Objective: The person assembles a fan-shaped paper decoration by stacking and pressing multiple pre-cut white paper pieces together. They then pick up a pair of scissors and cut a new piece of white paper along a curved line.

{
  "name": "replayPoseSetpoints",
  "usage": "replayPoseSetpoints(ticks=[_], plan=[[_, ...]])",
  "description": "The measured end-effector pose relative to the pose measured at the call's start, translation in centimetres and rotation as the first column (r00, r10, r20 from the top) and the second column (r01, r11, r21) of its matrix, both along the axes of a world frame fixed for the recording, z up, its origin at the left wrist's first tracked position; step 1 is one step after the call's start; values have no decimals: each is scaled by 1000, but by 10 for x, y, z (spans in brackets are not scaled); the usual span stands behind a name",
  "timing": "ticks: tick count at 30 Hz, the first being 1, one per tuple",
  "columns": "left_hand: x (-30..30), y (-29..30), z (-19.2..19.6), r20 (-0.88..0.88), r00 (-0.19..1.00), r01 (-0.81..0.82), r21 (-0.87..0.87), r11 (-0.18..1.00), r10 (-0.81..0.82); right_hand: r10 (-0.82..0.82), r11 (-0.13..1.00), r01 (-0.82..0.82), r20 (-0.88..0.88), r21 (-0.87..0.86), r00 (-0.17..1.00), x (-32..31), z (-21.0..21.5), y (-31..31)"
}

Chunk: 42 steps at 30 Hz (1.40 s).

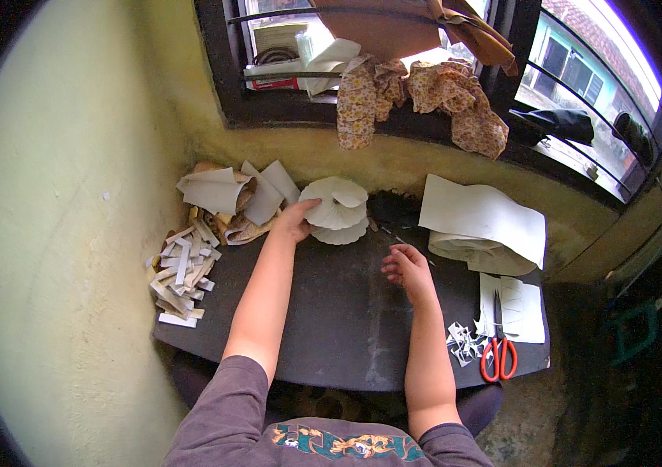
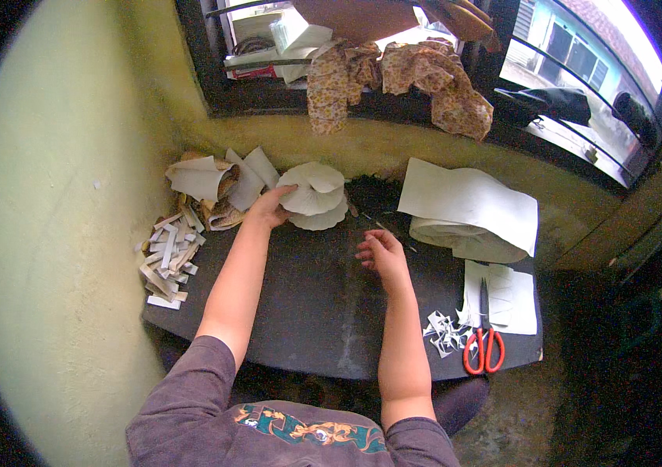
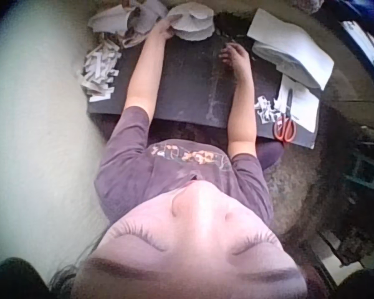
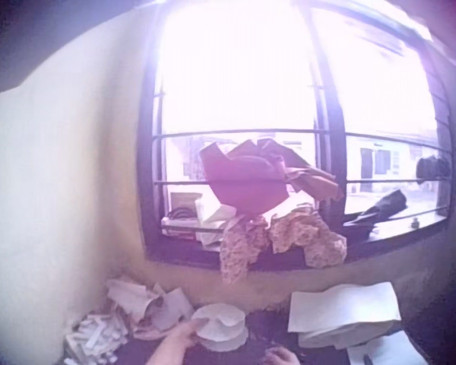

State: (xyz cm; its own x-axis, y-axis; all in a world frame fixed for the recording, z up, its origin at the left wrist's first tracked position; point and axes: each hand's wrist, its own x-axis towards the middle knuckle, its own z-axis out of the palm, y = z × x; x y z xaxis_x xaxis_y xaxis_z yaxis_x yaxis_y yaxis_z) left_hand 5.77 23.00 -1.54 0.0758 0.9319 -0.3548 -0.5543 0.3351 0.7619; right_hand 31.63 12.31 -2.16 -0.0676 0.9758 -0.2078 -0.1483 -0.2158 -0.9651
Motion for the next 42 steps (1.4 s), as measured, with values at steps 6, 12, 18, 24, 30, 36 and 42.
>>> replayPoseSetpoints(ticks=[6, 12, 18, 24, 30, 36, 42], plan=[[-1, 7, -24, -73, 997, -41, -9, 999, 40, 11, 1000, -11, -27, -18, 1000, -3, 5, -4], [-11, 1, -14, -193, 981, -36, -30, 999, 30, 20, 1000, -20, -28, -15, 999, -3, 5, -4], [-13, -12, -11, -203, 979, -33, -33, 999, 26, 29, 1000, -29, -33, 9, 999, 1, -1, -1], [-24, -55, -9, -227, 970, -81, 18, 997, 83, 9, 1000, -9, 0, -5, 1000, -5, 4, -4], [8, -149, 6, -395, 914, -39, 153, 987, 98, -5, 995, 8, -32, 99, 999, -3, 0, -2], [47, -215, -1, -449, 890, 190, 197, 962, -84, -233, 890, 284, -178, 356, 956, 15, 56, -48], [125, -236, 16, -454, 853, 404, 262, 877, -257, -393, 785, 387, -94, 483, 915, 90, 58, -130]])
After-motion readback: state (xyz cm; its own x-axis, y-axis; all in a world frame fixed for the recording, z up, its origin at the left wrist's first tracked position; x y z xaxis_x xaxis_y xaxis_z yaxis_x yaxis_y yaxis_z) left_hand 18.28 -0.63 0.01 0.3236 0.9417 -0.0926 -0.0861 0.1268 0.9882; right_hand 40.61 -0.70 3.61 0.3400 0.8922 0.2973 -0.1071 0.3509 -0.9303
